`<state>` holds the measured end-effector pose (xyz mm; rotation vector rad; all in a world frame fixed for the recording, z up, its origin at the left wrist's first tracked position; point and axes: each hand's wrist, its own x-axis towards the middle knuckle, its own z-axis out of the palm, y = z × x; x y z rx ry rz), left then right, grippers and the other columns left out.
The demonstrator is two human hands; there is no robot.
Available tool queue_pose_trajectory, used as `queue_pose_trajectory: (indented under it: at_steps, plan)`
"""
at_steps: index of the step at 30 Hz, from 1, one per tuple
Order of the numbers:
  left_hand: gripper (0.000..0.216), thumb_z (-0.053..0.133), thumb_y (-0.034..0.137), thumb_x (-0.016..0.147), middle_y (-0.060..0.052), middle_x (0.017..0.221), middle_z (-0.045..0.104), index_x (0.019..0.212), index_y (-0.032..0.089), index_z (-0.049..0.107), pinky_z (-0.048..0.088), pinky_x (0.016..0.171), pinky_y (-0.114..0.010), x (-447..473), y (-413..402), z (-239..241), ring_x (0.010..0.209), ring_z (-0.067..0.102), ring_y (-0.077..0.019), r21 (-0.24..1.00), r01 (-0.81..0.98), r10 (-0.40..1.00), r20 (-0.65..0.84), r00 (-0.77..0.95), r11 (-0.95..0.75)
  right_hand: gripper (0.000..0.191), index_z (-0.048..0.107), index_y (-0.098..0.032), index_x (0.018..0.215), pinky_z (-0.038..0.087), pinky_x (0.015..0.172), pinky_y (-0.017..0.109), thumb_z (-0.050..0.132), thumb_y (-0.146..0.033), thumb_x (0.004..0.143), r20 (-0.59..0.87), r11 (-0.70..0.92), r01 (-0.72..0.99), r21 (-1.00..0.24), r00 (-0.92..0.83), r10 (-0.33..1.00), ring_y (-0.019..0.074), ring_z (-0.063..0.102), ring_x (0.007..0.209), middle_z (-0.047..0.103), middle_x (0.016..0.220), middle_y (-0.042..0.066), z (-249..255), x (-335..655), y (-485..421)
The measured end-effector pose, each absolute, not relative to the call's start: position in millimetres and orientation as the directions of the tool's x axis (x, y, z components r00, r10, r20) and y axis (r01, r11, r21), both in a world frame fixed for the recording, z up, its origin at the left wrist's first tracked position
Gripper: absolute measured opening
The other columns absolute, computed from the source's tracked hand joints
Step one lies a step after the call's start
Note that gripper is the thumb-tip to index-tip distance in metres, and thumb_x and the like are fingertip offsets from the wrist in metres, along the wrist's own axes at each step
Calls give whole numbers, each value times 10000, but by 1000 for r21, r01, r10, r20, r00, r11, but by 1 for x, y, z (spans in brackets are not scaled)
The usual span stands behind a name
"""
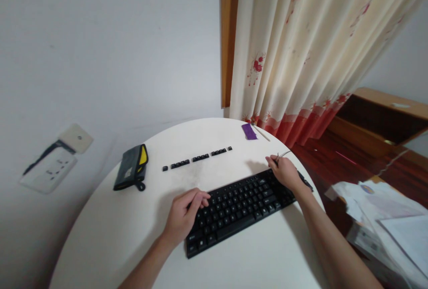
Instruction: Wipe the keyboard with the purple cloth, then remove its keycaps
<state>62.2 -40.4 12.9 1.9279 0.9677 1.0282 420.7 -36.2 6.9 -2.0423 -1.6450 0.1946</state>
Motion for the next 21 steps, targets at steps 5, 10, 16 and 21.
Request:
queue_pose_trajectory:
  at_steps: [5, 10, 16, 21]
  plan:
    - [351, 472, 363, 981, -31, 677, 681, 835, 163, 722, 493, 628, -253, 62, -40, 13, 641, 628, -155, 848, 275, 858, 332, 392, -454, 397, 595, -212, 721, 347, 599, 285, 398, -452, 968, 182, -170, 875, -453, 278, 943, 198, 582, 602, 648, 642, 58, 6, 420, -36]
    - [343, 468, 349, 986, -31, 686, 682, 844, 162, 718, 495, 646, -253, 61, -40, 10, 657, 632, -154, 850, 277, 859, 323, 397, -448, 473, 537, -211, 626, 393, 576, 285, 366, -502, 957, 176, -65, 673, -737, 283, 943, 173, 518, 504, 540, 506, 9, 1, 434, -34]
    - [358, 463, 371, 984, -35, 680, 682, 841, 164, 719, 496, 634, -255, 61, -40, 11, 639, 625, -156, 846, 276, 854, 329, 402, -456, 486, 547, -204, 594, 392, 542, 279, 398, -514, 937, 149, -42, 574, -818, 281, 948, 146, 473, 440, 508, 459, -14, 0, 438, -33]
    - [348, 466, 362, 985, -35, 683, 679, 845, 163, 716, 489, 641, -254, 62, -40, 11, 648, 626, -157, 847, 273, 853, 328, 406, -456, 483, 545, -204, 546, 402, 551, 272, 418, -476, 924, 167, -46, 559, -828, 325, 931, 145, 491, 447, 517, 444, -6, 0, 440, -31]
